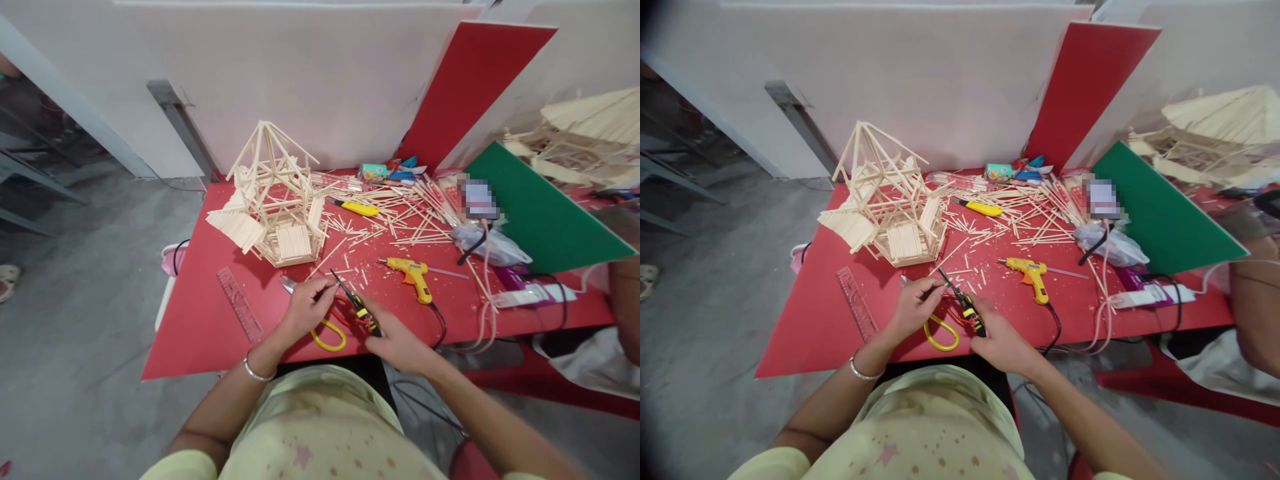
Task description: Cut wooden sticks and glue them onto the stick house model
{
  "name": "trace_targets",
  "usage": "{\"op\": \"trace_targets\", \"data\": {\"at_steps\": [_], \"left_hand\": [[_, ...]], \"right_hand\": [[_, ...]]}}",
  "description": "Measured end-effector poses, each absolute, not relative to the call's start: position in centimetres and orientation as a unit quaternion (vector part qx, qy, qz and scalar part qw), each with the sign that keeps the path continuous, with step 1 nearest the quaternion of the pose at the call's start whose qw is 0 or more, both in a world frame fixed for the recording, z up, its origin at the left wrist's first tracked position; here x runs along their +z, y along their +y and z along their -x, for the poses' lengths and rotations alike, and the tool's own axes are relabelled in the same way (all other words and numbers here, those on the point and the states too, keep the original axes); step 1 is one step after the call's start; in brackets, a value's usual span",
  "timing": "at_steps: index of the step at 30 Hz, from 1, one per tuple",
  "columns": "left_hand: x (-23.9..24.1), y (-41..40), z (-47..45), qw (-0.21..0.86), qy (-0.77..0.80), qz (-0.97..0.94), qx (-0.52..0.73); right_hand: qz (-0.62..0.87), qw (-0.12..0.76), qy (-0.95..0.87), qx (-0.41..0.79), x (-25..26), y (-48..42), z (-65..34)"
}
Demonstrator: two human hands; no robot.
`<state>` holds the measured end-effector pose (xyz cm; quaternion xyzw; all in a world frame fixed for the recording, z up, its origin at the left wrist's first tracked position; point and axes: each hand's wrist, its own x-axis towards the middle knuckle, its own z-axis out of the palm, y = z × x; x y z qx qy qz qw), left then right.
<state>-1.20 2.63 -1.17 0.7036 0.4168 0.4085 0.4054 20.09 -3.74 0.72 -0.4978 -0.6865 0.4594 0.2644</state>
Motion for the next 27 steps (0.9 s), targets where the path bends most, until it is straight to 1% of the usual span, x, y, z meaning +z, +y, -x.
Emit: {"op": "trace_targets", "data": {"at_steps": [13, 21, 27], "left_hand": [[-0.4, 2.9, 1.2, 0.454, 0.399, -0.701, 0.378], [0.1, 3.5, 0.7, 0.477, 0.402, -0.696, 0.355], [0.5, 3.7, 0.5, 0.510, 0.400, -0.679, 0.346]], "right_hand": [[0.481, 0.253, -0.671, 0.504, 0.7, -3.5, -20.4], [0.543, 0.256, -0.634, 0.488, 0.9, -3.5, -20.3], [0.542, 0.238, -0.615, 0.522, 0.7, -3.3, -20.9]]}}
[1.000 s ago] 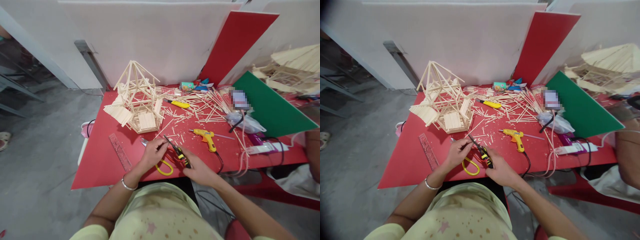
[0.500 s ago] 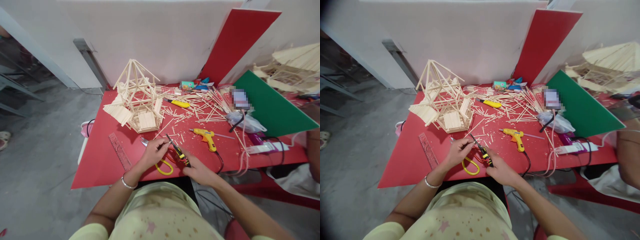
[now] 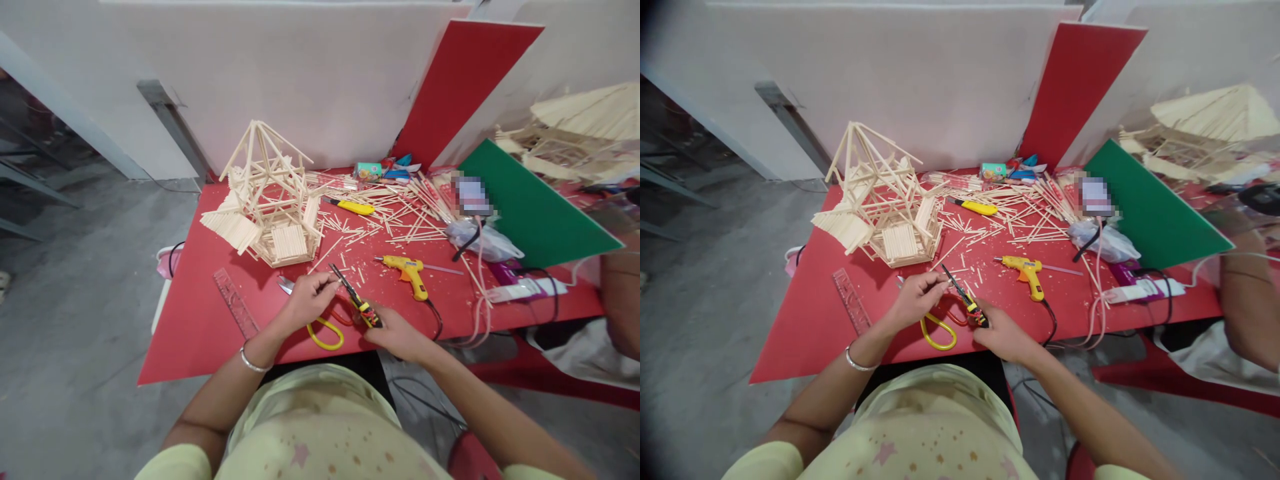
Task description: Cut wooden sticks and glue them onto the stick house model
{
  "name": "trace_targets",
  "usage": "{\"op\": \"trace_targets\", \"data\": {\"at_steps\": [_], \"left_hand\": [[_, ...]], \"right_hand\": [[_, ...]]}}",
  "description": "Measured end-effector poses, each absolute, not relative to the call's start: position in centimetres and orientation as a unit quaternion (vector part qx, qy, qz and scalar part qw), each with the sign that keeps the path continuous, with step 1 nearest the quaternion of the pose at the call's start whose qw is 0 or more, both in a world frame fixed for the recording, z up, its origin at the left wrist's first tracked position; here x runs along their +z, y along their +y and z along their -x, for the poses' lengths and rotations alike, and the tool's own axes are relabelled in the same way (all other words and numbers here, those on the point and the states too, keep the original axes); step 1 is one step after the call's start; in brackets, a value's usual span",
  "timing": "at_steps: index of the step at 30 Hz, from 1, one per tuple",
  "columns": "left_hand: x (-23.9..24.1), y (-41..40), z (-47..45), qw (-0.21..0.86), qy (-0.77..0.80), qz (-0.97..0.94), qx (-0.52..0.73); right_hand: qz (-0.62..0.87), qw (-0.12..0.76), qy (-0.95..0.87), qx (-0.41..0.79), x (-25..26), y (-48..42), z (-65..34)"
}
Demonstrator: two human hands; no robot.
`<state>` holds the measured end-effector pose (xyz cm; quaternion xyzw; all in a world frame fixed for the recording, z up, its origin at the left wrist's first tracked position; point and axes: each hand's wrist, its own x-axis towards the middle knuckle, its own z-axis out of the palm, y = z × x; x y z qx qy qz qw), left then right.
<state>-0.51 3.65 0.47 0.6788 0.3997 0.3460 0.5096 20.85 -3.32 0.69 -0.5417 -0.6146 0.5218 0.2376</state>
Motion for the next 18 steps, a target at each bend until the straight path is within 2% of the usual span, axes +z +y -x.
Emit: {"op": "trace_targets", "data": {"at_steps": [4, 11, 13, 18], "left_hand": [[1.4, 3.5, 0.2, 0.491, 0.385, -0.701, 0.345], [1.8, 2.9, 0.2, 0.395, 0.378, -0.761, 0.350], [1.8, 2.9, 0.3, 0.415, 0.378, -0.748, 0.356], [2.0, 2.8, 0.3, 0.547, 0.375, -0.660, 0.353]], "right_hand": [[0.553, 0.257, -0.602, 0.515, 0.7, -3.8, -20.5], [0.568, 0.258, -0.626, 0.468, -0.4, -4.7, -20.1], [0.565, 0.263, -0.639, 0.452, -0.4, -4.6, -20.2], [0.546, 0.278, -0.669, 0.421, 0.3, -4.0, -20.6]]}}
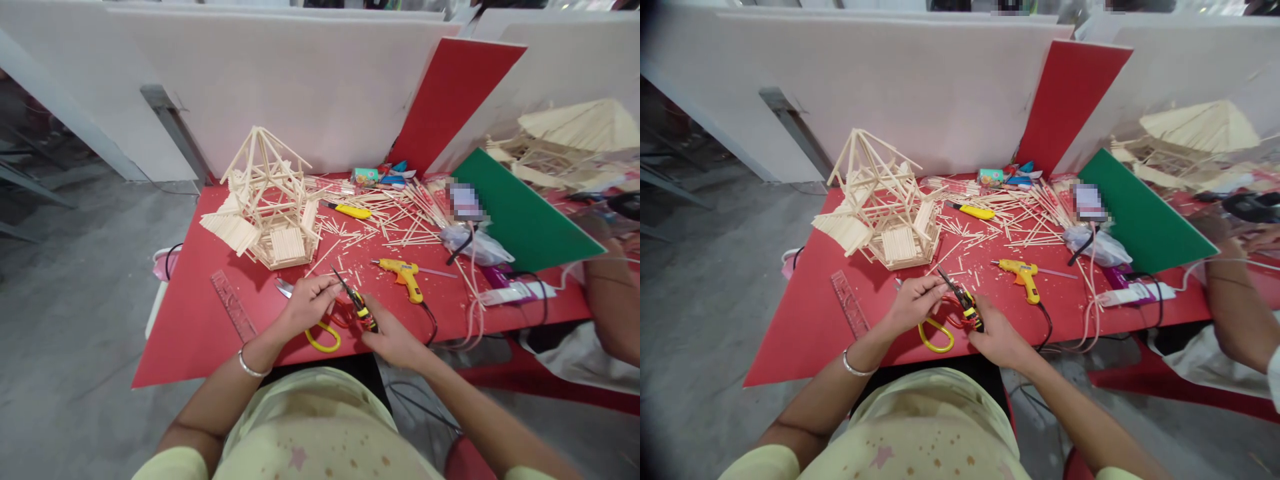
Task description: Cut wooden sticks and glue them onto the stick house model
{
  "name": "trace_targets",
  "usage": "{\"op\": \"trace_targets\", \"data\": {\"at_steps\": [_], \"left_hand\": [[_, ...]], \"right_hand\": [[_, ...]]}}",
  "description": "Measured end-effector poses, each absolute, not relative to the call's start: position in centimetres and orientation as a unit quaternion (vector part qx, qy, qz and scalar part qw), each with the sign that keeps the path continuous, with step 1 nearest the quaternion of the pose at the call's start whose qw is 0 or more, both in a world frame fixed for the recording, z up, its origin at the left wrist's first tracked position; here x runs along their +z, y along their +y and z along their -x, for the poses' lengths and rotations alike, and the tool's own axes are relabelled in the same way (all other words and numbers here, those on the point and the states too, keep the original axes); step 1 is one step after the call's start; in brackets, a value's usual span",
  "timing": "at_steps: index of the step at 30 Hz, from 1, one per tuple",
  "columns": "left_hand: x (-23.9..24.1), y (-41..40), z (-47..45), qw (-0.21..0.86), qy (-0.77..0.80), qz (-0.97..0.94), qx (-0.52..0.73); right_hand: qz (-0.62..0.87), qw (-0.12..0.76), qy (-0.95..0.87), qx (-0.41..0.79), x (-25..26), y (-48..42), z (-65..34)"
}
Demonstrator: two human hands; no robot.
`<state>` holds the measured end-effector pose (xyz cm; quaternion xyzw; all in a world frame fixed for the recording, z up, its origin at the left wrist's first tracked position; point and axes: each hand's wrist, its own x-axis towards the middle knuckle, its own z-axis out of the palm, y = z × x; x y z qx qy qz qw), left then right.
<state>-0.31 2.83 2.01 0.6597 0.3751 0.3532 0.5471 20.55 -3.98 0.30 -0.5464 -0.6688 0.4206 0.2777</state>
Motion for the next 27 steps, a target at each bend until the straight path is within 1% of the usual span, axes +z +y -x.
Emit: {"op": "trace_targets", "data": {"at_steps": [5, 8, 13, 17, 20, 27], "left_hand": [[1.3, 2.8, 0.1, 0.652, 0.369, -0.566, 0.344], [0.9, 2.8, 0.0, 0.689, 0.367, -0.518, 0.350], [1.6, 2.9, 0.1, 0.752, 0.351, -0.441, 0.343], [1.6, 3.2, 0.4, 0.819, 0.294, -0.375, 0.318], [1.1, 3.3, 0.6, 0.827, 0.275, -0.367, 0.325], [0.6, 3.3, 0.8, 0.778, 0.315, -0.403, 0.364]], "right_hand": [[0.552, 0.253, -0.672, 0.425, 0.4, -3.7, -20.5], [0.563, 0.242, -0.672, 0.416, 0.1, -3.8, -20.4], [0.541, 0.257, -0.683, 0.418, 0.2, -3.7, -20.6], [0.511, 0.260, -0.692, 0.439, 0.6, -3.6, -21.0], [0.504, 0.257, -0.686, 0.458, 0.7, -3.7, -21.2], [0.532, 0.247, -0.663, 0.465, 0.7, -3.9, -21.1]]}}
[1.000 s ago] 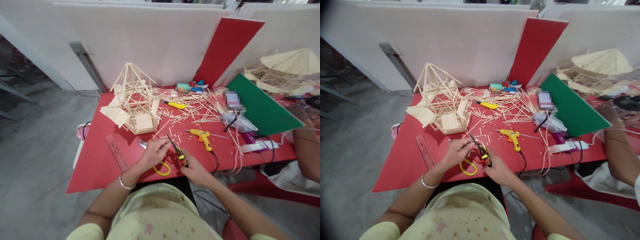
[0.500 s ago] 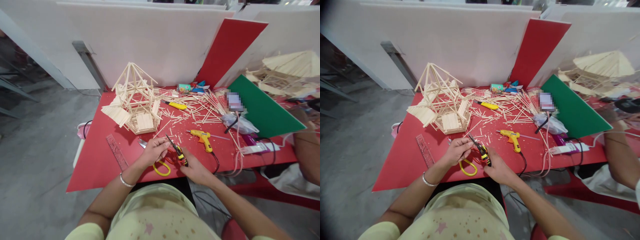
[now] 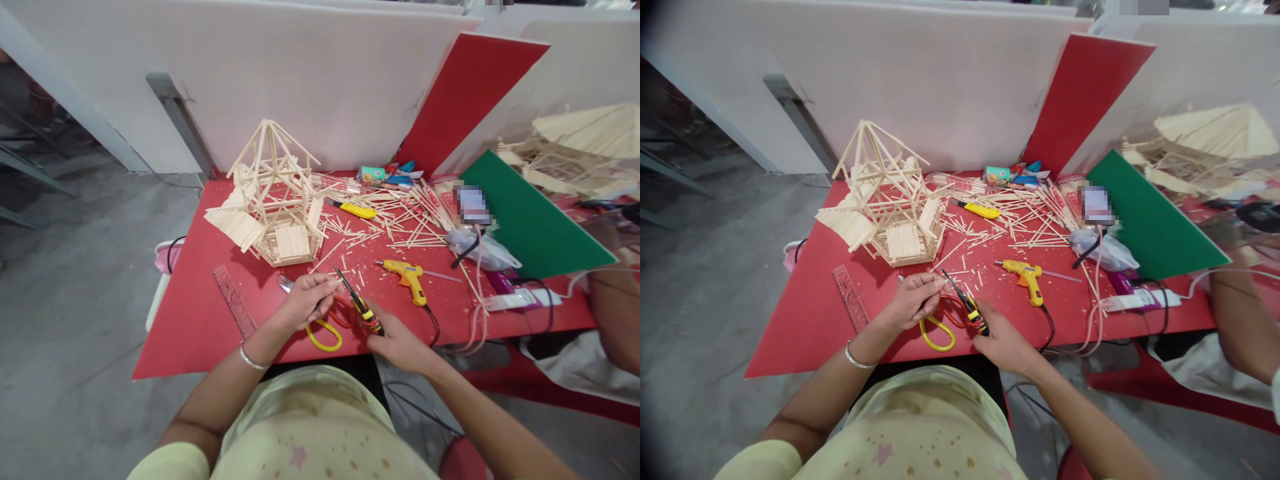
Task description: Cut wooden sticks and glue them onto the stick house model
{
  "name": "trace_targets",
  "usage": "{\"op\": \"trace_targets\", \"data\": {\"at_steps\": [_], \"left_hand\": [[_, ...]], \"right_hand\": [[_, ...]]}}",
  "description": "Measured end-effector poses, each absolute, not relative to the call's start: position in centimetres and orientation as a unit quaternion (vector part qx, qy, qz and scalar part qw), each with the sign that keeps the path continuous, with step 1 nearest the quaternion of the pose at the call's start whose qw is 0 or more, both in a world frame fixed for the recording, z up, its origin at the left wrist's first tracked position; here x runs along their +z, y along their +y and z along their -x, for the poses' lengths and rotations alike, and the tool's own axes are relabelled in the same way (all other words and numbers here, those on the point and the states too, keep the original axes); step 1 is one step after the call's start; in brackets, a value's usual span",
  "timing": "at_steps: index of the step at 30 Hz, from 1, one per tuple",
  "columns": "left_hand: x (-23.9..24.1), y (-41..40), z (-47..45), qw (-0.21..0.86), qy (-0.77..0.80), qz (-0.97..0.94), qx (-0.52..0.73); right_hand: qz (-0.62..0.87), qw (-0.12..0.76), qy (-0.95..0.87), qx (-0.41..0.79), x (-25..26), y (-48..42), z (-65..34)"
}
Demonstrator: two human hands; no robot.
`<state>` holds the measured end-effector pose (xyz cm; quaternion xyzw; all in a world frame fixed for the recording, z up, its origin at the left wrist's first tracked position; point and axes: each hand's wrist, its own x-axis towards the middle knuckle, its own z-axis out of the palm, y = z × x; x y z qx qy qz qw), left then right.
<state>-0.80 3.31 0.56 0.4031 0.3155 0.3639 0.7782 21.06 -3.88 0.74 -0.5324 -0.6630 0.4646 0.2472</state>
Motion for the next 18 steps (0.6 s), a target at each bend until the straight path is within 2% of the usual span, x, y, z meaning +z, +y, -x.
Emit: {"op": "trace_targets", "data": {"at_steps": [18], "left_hand": [[-0.14, 3.54, 0.76, 0.741, 0.343, -0.445, 0.366]], "right_hand": [[0.528, 0.234, -0.653, 0.489, 0.70, -4.28, -20.83]]}}
